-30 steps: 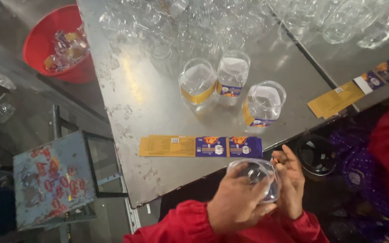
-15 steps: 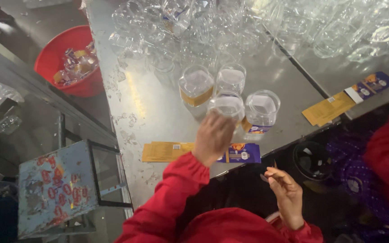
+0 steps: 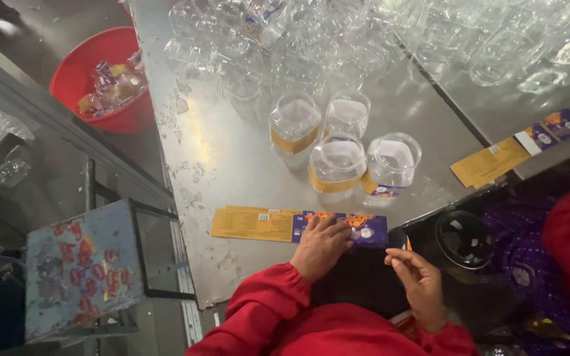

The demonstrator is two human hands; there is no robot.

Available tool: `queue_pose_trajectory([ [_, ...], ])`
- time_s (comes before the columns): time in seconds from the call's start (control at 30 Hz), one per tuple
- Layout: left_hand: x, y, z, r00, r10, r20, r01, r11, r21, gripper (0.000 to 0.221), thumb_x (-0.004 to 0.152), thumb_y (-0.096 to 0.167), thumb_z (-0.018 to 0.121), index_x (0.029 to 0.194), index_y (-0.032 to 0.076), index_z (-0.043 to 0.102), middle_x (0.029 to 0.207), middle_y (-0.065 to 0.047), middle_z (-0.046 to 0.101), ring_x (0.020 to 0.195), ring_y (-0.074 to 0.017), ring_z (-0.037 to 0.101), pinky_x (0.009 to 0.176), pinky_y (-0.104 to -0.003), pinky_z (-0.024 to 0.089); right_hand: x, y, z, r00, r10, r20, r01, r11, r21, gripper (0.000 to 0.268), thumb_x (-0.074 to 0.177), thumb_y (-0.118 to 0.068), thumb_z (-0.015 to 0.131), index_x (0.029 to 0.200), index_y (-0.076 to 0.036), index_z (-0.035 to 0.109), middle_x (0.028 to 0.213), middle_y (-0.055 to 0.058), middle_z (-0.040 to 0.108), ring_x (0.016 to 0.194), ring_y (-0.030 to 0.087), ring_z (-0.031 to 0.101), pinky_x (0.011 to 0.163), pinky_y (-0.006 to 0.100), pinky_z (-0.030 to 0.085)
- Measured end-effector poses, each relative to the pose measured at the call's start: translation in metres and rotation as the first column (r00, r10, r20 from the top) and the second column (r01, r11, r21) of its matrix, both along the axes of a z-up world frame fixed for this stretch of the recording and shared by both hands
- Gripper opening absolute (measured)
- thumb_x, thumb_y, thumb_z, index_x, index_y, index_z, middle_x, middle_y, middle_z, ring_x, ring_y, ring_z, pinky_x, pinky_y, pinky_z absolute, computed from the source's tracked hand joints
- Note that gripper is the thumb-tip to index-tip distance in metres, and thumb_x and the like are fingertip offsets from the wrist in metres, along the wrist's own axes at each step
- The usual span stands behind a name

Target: The person applies labels to plastic containers by hand, removing backing from the labels and smoothing them onto the sides of clear plastic jars.

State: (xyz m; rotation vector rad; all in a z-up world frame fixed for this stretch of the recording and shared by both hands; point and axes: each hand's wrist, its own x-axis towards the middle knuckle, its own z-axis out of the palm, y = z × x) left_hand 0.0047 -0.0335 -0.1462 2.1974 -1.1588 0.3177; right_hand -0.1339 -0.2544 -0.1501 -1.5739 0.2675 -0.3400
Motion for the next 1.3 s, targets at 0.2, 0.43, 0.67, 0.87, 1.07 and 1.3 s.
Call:
queue_pose_trajectory([
  [0.2,0.010,-0.001,0.000,0.982,0.132,-0.134,-0.150,0.979,-0.135,0.015,0.092,0.018,0.069,0.105,0.014,0.075,0.113,-0.004,0.075,0.122,-0.0236,0.065,0.117,-0.051,0.042,0.008,-0.009,0.002,0.998,-0.064,0.011,0.065,0.998,-0.005,0.023,0.099,-0.002,0.063,0.118,0.001,0.075,0.099,0.006,0.073,0.091,0.011,0.067,0.077,0.024,0.050],
  [0.43,0.007,-0.004,0.035,0.993,0.065,-0.101,-0.065,0.998,0.000,0.064,0.079,0.035,0.078,0.130,0.000,0.064,0.136,-0.014,0.058,0.133,-0.0355,0.044,0.112,-0.058,0.027,0.018,-0.003,0.013,0.999,-0.022,0.027,0.023,0.999,-0.043,0.022,0.098,-0.002,0.062,0.116,0.001,0.075,0.099,0.005,0.073,0.093,0.010,0.068,0.081,0.023,0.053],
  [0.67,0.002,-0.004,0.005,0.999,0.015,0.044,-0.016,1.000,0.017,0.030,0.089,0.026,0.076,0.114,0.011,0.073,0.130,-0.007,0.065,0.130,-0.0301,0.053,0.115,-0.055,0.034,0.017,-0.009,-0.003,0.995,-0.093,-0.023,0.093,0.995,-0.035,0.022,0.098,0.000,0.064,0.117,0.001,0.075,0.099,0.006,0.074,0.090,0.011,0.066,0.078,0.025,0.050],
  [0.87,0.007,-0.007,0.003,0.978,0.062,-0.199,-0.137,0.909,-0.394,0.010,0.089,0.016,0.076,0.092,0.007,0.074,0.100,-0.007,0.075,0.107,-0.0302,0.069,0.106,-0.048,0.047,0.018,-0.012,-0.006,0.997,-0.073,0.024,0.074,0.996,-0.043,0.023,0.098,-0.001,0.064,0.119,0.000,0.074,0.101,0.006,0.073,0.095,0.010,0.068,0.085,0.024,0.053],
  [1.07,0.007,-0.007,0.018,0.979,0.074,-0.192,-0.147,0.905,-0.400,0.024,0.080,0.027,0.084,0.077,0.006,0.071,0.087,-0.009,0.072,0.094,-0.0309,0.066,0.097,-0.045,0.047,0.041,0.012,0.036,0.995,-0.076,0.059,0.089,0.960,-0.265,0.035,0.090,-0.004,0.070,0.125,-0.003,0.069,0.105,0.006,0.071,0.094,0.012,0.067,0.080,0.026,0.053],
  [1.3,0.004,-0.008,0.020,0.993,0.062,-0.100,-0.089,0.953,-0.289,0.017,0.084,0.021,0.078,0.091,0.007,0.070,0.103,-0.009,0.070,0.103,-0.0305,0.061,0.098,-0.047,0.045,0.071,0.029,0.063,0.989,0.049,0.143,0.066,0.708,-0.703,0.021,0.079,-0.010,0.081,0.100,-0.011,0.080,0.102,0.008,0.077,0.103,0.023,0.070,0.092,0.036,0.054],
])
